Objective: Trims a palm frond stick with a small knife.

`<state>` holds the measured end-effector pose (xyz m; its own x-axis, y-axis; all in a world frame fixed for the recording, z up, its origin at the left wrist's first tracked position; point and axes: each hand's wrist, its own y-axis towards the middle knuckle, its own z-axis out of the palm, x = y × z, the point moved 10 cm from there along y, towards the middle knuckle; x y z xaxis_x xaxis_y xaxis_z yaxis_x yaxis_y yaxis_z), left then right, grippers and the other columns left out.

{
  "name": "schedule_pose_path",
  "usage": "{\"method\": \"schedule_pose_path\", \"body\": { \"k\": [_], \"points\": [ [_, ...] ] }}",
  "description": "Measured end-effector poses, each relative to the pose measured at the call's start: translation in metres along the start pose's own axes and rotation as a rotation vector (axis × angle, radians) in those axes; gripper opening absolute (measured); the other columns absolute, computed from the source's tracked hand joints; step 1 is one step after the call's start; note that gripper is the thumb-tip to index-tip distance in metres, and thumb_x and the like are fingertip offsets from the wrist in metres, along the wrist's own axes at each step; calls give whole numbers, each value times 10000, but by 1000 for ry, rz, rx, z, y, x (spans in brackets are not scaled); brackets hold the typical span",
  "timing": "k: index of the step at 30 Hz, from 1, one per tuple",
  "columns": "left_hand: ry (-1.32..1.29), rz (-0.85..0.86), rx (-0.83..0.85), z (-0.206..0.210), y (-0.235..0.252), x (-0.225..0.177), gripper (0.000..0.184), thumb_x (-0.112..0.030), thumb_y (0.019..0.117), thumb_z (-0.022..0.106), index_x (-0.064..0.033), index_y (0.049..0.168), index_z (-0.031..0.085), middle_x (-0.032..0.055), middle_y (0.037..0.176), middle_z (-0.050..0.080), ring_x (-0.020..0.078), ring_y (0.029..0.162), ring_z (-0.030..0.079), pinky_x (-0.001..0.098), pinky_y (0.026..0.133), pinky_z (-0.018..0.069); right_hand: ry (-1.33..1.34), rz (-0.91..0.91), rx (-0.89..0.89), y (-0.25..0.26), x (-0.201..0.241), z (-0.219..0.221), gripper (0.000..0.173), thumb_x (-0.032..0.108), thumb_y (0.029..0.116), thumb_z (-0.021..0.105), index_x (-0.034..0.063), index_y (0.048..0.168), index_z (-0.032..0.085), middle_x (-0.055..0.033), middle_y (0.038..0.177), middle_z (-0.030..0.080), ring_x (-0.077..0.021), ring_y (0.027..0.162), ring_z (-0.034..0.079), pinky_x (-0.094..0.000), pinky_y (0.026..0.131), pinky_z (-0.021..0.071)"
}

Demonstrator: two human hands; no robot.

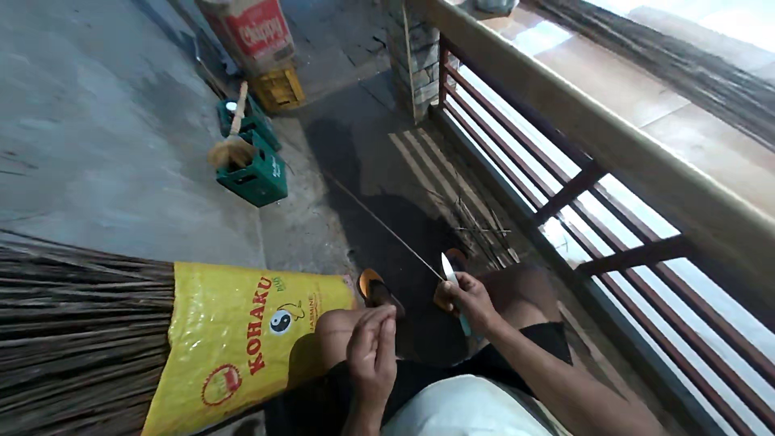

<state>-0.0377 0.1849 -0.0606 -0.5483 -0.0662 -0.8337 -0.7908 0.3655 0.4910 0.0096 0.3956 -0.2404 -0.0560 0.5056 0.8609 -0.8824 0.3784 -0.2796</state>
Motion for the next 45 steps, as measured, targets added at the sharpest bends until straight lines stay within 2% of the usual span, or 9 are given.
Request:
{"method": "schedule_pose_path", "body": {
  "k": [3,6,13,18,24,28,31,41,45],
  "points": [
    [5,-291,9,23,-21,66,274,-102,1008,548,86,1171,662,109,1106,711,84,1006,682,254,907,570,103,142,-37,-14,-16,21,238,85,1017,592,-21,1228,565,-89,905,690,-95,564,589,-228,481,504],
    [35,-448,43,38,-25,93,345,-115,1010,543,124,1245,622,201,1165,686,137,1038,671,274,922,544,143,259,-37,-26,-26,44,231,78,1024,586,-21,1231,559,-95,923,688,-92,561,585,-223,477,495],
    [-88,-564,-50,52,-16,102,189,-47,999,576,77,1097,680,84,956,711,56,817,671,213,767,570,145,325,20,-38,-34,75,192,90,1022,602,-4,1186,571,-77,820,678,-88,529,584,-218,467,498],
    [-165,-539,-134,33,-8,104,198,-37,1008,521,75,1103,655,31,876,676,60,777,652,231,759,569,101,256,-21,-28,-30,52,232,147,1070,523,-10,1232,579,-101,952,693,-128,610,642,-249,504,541],
    [-255,-712,-131,7,-27,112,274,-64,1057,436,48,1219,627,-9,744,582,22,530,516,154,460,440,-71,130,196,-17,9,53,280,184,1059,525,0,1243,629,-50,871,703,-102,616,633,-239,524,532],
    [-284,-784,-79,7,-45,107,250,-64,1045,466,39,1188,643,-6,723,577,24,514,495,149,450,423,-173,103,458,-25,18,92,378,176,1046,541,20,1389,529,-48,896,710,-95,628,632,-248,532,526],
    [-315,-810,-57,8,-57,103,193,-48,1020,471,14,1011,654,17,719,633,29,520,529,157,464,443,-150,210,598,-36,8,119,423,167,1039,552,34,1432,474,-53,888,696,-90,604,617,-243,515,517],
    [-418,-830,9,-7,-82,95,207,-55,1014,484,-31,924,669,29,774,698,-11,488,498,139,449,420,-88,349,737,-49,-11,143,184,136,1021,582,64,1178,645,-21,814,707,-51,515,567,-205,451,467],
    [-383,-852,23,-13,-93,91,193,-39,997,496,-10,1024,684,-27,698,617,-12,486,472,133,452,408,-92,330,609,-38,7,130,206,107,1022,569,29,1199,641,-11,822,698,-41,537,570,-201,472,477]
  ]
}}
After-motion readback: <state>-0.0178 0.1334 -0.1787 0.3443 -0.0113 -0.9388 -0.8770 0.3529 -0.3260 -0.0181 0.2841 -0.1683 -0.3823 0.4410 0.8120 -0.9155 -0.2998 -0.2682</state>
